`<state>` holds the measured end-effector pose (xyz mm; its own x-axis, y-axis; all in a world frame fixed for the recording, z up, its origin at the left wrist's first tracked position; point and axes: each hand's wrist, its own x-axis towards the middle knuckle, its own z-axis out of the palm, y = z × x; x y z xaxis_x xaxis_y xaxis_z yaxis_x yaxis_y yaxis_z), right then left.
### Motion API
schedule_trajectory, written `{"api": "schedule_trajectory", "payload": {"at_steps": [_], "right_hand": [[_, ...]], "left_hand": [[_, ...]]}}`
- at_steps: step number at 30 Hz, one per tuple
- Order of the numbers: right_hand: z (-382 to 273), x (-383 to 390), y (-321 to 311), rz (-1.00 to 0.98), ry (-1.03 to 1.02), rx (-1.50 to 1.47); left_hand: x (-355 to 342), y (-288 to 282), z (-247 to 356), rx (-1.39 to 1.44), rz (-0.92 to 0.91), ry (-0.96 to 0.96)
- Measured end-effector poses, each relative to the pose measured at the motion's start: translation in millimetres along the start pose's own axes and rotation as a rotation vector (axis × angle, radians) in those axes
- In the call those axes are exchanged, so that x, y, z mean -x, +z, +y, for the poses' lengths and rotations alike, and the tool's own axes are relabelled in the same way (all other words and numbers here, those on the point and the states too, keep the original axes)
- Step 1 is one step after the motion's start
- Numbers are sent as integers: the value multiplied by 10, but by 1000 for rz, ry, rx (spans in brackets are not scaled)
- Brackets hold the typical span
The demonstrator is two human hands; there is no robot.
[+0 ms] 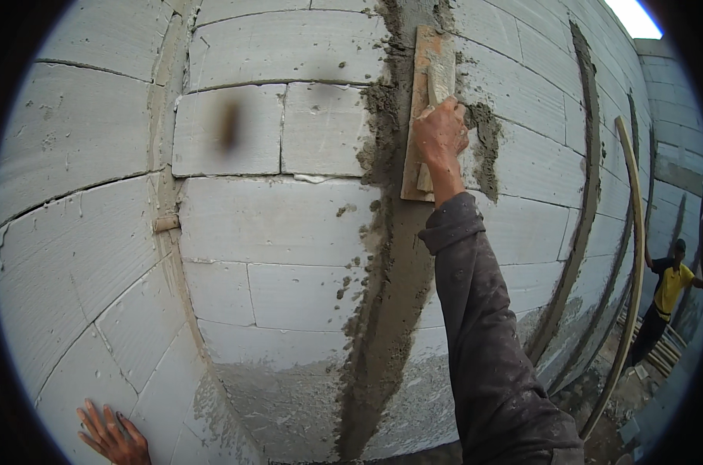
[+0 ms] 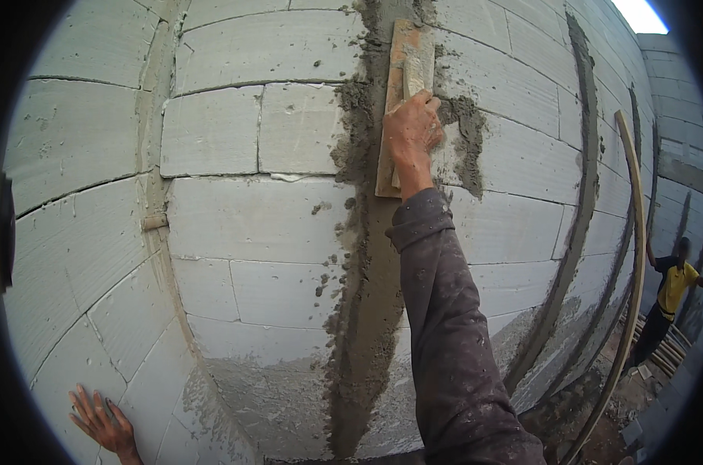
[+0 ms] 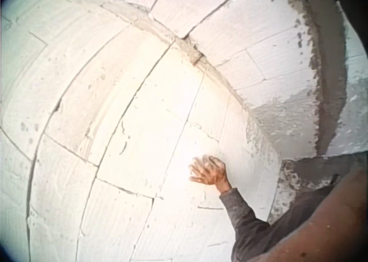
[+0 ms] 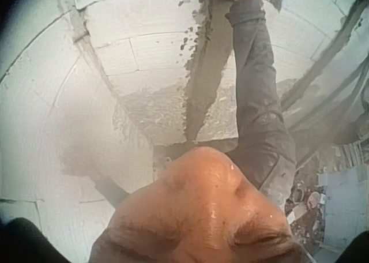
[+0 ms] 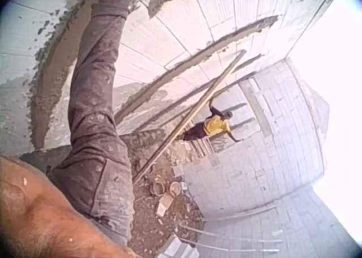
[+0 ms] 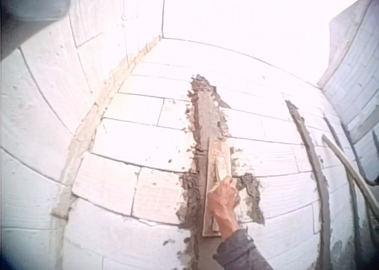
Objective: The person uses a wooden float to smooth wet mortar on a block wall, applies more mortar with a trowel, and uses a hammer to drive a nail into a pipe.
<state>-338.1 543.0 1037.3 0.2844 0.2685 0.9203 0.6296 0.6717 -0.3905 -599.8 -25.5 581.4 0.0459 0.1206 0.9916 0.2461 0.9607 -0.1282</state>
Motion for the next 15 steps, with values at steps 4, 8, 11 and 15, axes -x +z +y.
{"api": "schedule_trajectory", "payload": {"at_steps": [4,8,11,15], "right_hand": [[914,1284,-217,-51,184,-42],[1935,2988,-575,-48,208,-160],[2038,3407,-916,-132,149,-175],[1555,2991,-740,-162,41,-212]], "left_hand": [[45,-82,-90,-7,-24,-19],[85,-8,-17,42,-47,-21],[-6,-17,63,85,-104,25],[-155,22,6,91,-52,24]]}}
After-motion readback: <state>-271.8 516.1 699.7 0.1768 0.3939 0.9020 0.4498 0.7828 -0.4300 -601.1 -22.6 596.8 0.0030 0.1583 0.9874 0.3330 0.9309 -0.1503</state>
